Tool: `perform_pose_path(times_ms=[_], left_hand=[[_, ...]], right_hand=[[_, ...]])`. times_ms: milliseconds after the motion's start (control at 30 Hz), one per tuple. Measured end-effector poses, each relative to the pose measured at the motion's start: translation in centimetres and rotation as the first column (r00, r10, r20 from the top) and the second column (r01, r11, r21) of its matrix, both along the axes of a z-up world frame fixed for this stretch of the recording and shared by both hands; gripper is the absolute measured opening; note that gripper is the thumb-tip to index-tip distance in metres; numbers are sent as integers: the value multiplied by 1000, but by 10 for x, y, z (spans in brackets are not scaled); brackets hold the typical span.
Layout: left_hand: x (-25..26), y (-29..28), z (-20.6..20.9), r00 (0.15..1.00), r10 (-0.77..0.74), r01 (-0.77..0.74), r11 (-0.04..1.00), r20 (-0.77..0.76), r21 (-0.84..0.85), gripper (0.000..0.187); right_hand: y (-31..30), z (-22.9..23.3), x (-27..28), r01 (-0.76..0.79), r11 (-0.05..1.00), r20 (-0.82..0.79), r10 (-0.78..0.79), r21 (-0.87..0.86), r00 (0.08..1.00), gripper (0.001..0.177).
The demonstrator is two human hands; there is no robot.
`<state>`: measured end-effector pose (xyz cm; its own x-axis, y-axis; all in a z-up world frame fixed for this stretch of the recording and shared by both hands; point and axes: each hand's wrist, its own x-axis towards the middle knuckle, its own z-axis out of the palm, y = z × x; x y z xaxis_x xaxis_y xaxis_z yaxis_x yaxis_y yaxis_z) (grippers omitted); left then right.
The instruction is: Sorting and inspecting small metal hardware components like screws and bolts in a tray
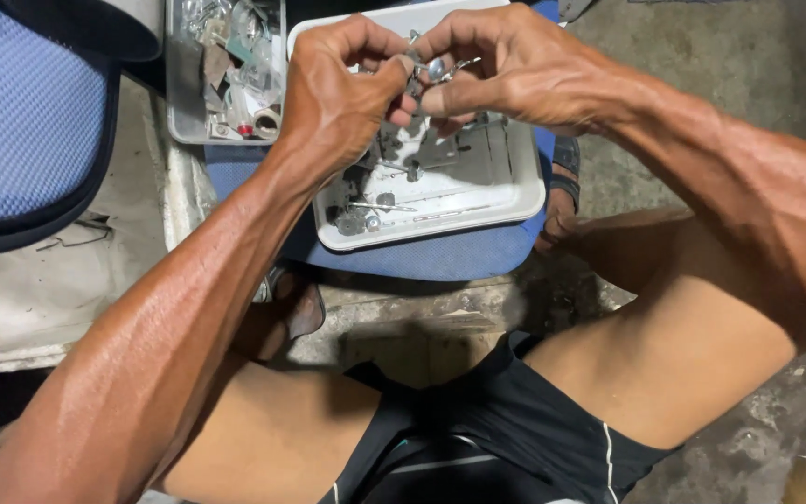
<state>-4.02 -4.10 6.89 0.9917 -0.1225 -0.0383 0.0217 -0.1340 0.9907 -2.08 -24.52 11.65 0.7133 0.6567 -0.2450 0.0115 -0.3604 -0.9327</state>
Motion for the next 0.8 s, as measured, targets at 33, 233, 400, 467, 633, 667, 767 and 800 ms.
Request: perform_pose_path(times_ms=[33, 233, 400, 467, 633, 667, 767, 800], left_hand=[[2, 0, -1, 1000, 6, -6, 1000, -3, 0, 2], [7, 0, 0, 998, -52, 52, 999, -39, 4, 4], [5, -2, 6, 992, -95, 94, 995, -80, -19, 9], [4, -2, 2, 991, -111, 108, 993, -79, -43, 14], [2, -1, 0, 989, -98, 95, 995, -109, -32, 25], [1, 1, -1, 991, -107, 106, 994, -77, -12, 23], [1, 5, -1, 993, -87, 89, 996, -77, 17, 14], [2, 6, -1, 992, -58, 62, 998, -111, 26, 8]], right_hand=[[-2, -3, 0, -6, 1000, -3, 6, 0, 1000, 36], [0, -1, -2, 97, 993, 22, -96, -65, 995, 25], [-6, -15, 4, -5, 998, 152, -5, 59, 988, 24], [-7, -15, 5, -11, 1000, 201, 6, 23, 980, 21], [-13, -27, 15, -63, 998, 346, 68, -26, 936, 17], [-13, -26, 14, -16, 999, 287, 25, -34, 958, 17], [-12, -26, 13, 33, 999, 294, -19, -42, 956, 17], [-13, -26, 12, 35, 999, 357, -18, -40, 934, 17]])
